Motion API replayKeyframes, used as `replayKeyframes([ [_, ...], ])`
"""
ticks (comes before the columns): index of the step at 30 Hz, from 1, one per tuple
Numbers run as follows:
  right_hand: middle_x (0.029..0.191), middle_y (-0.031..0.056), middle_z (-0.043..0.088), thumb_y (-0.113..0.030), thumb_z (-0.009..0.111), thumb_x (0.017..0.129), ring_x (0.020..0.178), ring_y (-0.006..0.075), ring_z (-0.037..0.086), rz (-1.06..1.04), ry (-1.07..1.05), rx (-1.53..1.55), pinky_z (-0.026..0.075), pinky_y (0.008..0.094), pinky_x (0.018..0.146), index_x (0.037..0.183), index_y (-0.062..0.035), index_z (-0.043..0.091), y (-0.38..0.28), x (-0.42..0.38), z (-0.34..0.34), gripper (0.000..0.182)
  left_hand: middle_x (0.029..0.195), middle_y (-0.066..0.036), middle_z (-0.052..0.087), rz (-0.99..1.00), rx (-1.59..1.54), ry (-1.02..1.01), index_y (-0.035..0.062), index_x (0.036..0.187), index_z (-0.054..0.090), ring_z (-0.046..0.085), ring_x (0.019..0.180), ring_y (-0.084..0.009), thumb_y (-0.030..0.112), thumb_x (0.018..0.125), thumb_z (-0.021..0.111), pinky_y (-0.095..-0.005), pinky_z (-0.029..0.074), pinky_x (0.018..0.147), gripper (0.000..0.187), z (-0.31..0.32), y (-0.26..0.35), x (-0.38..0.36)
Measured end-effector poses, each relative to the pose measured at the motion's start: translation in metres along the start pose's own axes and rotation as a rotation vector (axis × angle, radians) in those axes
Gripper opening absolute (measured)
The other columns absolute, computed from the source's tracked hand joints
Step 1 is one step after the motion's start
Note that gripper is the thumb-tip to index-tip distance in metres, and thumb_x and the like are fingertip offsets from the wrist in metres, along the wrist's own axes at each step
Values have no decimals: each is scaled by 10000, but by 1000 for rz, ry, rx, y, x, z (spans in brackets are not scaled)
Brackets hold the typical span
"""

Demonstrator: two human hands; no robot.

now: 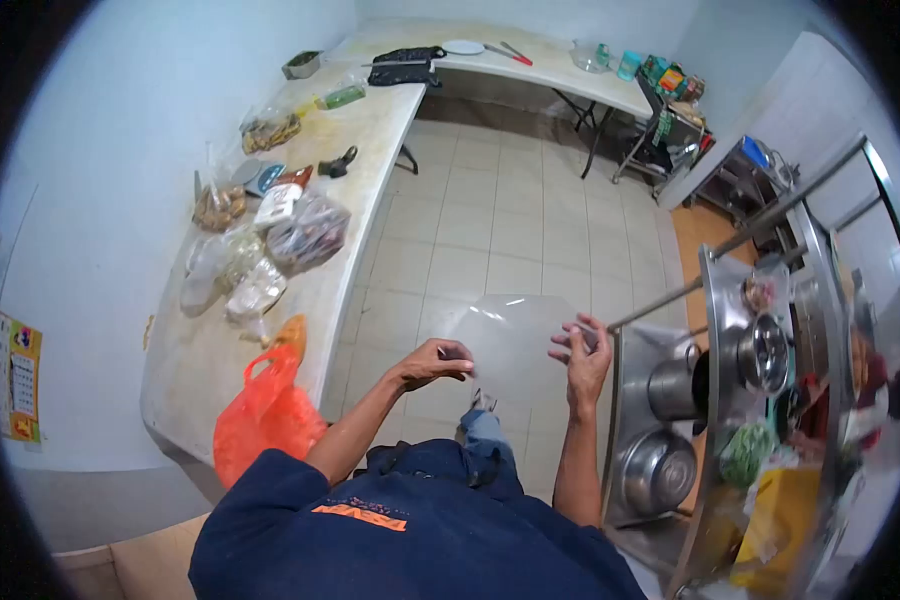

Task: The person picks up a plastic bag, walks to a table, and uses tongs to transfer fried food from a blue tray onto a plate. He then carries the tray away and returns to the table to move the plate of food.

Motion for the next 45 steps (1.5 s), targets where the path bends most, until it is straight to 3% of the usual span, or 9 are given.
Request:
replayKeyframes([
  [8,1107,114,500,82,548,850,813,223,683,206,-347,-24,614,347,706,1431,-57,294,11,241,43,650,882,-47,656,119,-60,450,27,1124,640,658,820,-147,113,913,661,-295,539,724,229,-99,128,151],
  [12,1147,155,517,81,541,824,827,236,692,236,-473,-284,573,316,677,1502,2,197,1,332,102,765,888,-27,645,184,-237,501,62,1286,563,642,825,-120,92,929,615,-279,534,723,362,-142,192,201],
  [15,1192,185,562,95,530,816,791,206,685,473,-613,-92,570,307,684,1511,1,183,22,396,142,782,924,-29,635,228,-374,533,68,1295,562,635,836,-115,50,930,576,-280,537,730,366,-187,230,255],
  [20,1095,133,650,-14,620,862,776,141,612,678,-652,267,540,279,705,1437,38,359,55,485,211,634,940,-44,594,277,-528,347,51,1384,460,639,907,-193,18,937,465,-494,561,883,448,-270,296,345],
  [24,983,82,636,-183,636,941,772,115,593,721,-616,250,543,263,708,1328,54,479,31,572,275,480,699,3,477,271,-628,173,53,1464,354,619,796,-225,73,938,484,-668,493,902,542,-327,362,412],
  [33,819,2,618,-225,600,984,697,92,594,697,-645,308,527,240,642,1085,-37,645,24,764,371,219,903,-9,576,244,-605,184,60,1472,344,625,983,-219,124,923,490,-534,514,936,572,-437,447,566],
  [35,824,5,622,-206,592,987,700,92,594,659,-634,267,529,242,639,1081,-39,646,21,818,384,199,1034,-59,642,338,-645,1,59,1443,402,631,993,-186,159,950,505,-490,552,878,513,-478,440,611],
  [37,841,8,627,-190,586,989,703,95,597,595,-627,243,532,242,645,1080,-33,643,25,871,387,191,838,4,545,236,-533,343,82,1426,450,596,808,-104,97,954,499,-342,571,735,475,-469,495,628],
  [45,835,64,595,-200,587,976,723,170,641,441,-573,25,576,325,644,1089,28,614,10,1091,428,256,844,9,579,115,65,657,32,1298,540,589,730,-100,134,946,619,-312,550,679,375,-598,527,765],
])
Point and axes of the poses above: each hand's wrist, its own x-axis towards the middle knuckle, its own z-axis out of the palm, y = z × x, the point moved 5 cm from there along x, towards the middle knuckle
